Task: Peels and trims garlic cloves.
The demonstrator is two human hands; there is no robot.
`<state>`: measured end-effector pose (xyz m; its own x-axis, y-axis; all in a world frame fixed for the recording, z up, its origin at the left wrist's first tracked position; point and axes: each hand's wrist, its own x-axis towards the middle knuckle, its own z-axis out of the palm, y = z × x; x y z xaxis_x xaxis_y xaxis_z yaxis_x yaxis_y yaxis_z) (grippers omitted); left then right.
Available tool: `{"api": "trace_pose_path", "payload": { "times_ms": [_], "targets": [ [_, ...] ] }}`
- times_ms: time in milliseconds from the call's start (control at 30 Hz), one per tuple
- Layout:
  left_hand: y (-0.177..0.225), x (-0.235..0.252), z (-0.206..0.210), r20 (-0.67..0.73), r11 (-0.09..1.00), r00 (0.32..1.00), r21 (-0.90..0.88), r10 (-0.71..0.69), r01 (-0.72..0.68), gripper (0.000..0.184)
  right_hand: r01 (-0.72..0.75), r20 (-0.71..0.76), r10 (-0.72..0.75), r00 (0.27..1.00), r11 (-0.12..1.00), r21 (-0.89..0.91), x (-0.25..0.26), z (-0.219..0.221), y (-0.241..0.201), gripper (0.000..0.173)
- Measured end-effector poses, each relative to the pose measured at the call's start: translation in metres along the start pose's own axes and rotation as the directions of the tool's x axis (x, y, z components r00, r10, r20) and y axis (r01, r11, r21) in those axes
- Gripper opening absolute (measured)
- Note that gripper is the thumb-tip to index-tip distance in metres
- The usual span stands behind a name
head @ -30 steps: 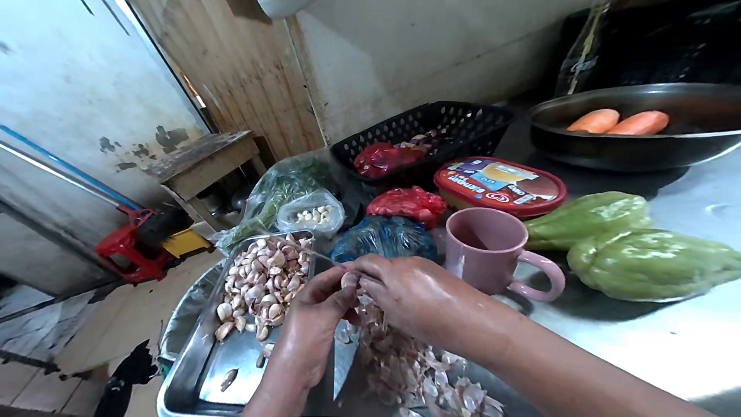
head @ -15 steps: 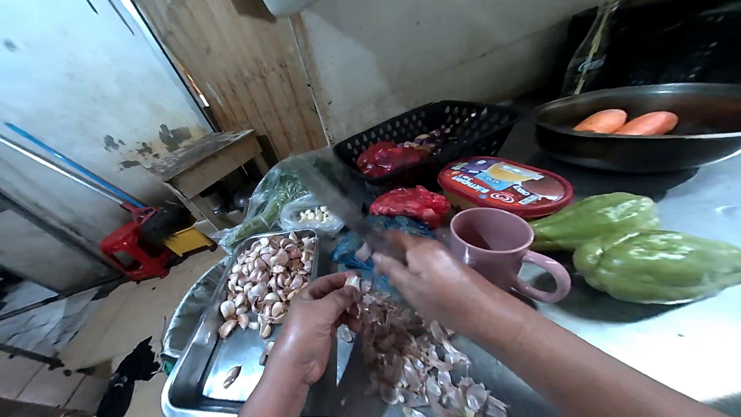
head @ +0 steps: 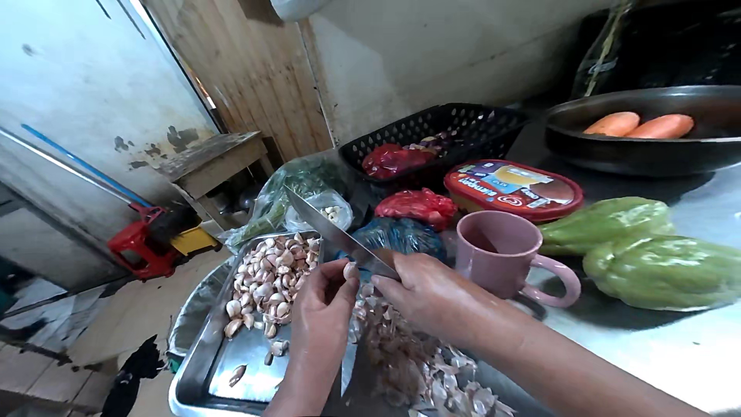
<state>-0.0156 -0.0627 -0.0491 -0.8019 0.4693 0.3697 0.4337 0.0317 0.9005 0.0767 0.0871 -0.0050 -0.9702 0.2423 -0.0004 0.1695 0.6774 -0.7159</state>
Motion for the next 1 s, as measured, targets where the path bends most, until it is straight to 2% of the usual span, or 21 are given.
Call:
{"api": "trace_pose_path", "payload": {
  "times_ms": [100, 200, 433, 500, 600, 667, 733, 833, 1000],
  "targets": [
    [-0.006, -0.002, 0.003, -0.005, 0.978, 0.987, 0.133, 0.160, -0.158, 0.022, -0.011, 0.006, 0.011, 1.000, 1.000, -0.009, 0.000, 0.001, -0.002, 0.031],
    [-0.010, -0.002, 0.005, -0.017, 0.920, 0.944, 0.233, 0.329, -0.316, 0.023, 0.023, -0.030, -0.023, 0.999, 1.000, -0.011, -0.002, 0.003, -0.001, 0.031],
    [-0.013, -0.003, 0.005, 0.045, 0.771, 0.859, 0.418, 0.510, -0.481, 0.022, 0.019, -0.015, -0.020, 1.000, 0.997, -0.074, -0.003, 0.003, -0.005, 0.032],
    [-0.013, -0.003, 0.005, 0.047, 0.760, 0.850, 0.424, 0.525, -0.493, 0.022, 0.014, -0.016, -0.016, 1.000, 0.996, -0.087, -0.002, 0.003, -0.005, 0.030],
    [-0.009, -0.002, 0.002, 0.044, 0.869, 0.908, 0.274, 0.416, -0.411, 0.023, -0.046, 0.006, 0.046, 0.999, 0.999, -0.002, -0.001, -0.001, -0.006, 0.031],
    [-0.006, -0.002, -0.001, 0.055, 0.950, 0.962, 0.151, 0.268, -0.273, 0.024, -0.067, 0.023, 0.064, 0.998, 0.988, 0.142, 0.001, -0.002, -0.004, 0.029],
    [-0.004, -0.003, -0.001, 0.058, 0.979, 0.982, 0.094, 0.178, -0.183, 0.028, -0.073, 0.045, 0.063, 0.997, 0.959, 0.276, 0.003, -0.001, -0.002, 0.025],
    [0.000, -0.005, 0.000, 0.082, 0.991, 0.991, 0.073, 0.102, -0.108, 0.034, -0.071, 0.050, 0.058, 0.997, 0.938, 0.338, 0.003, -0.001, -0.003, 0.020],
    [0.001, -0.003, -0.004, 0.230, 0.979, 0.972, 0.186, 0.035, -0.079, 0.050, -0.047, 0.043, 0.035, 0.998, 0.951, 0.306, 0.002, 0.003, -0.004, 0.021]
  ]
}}
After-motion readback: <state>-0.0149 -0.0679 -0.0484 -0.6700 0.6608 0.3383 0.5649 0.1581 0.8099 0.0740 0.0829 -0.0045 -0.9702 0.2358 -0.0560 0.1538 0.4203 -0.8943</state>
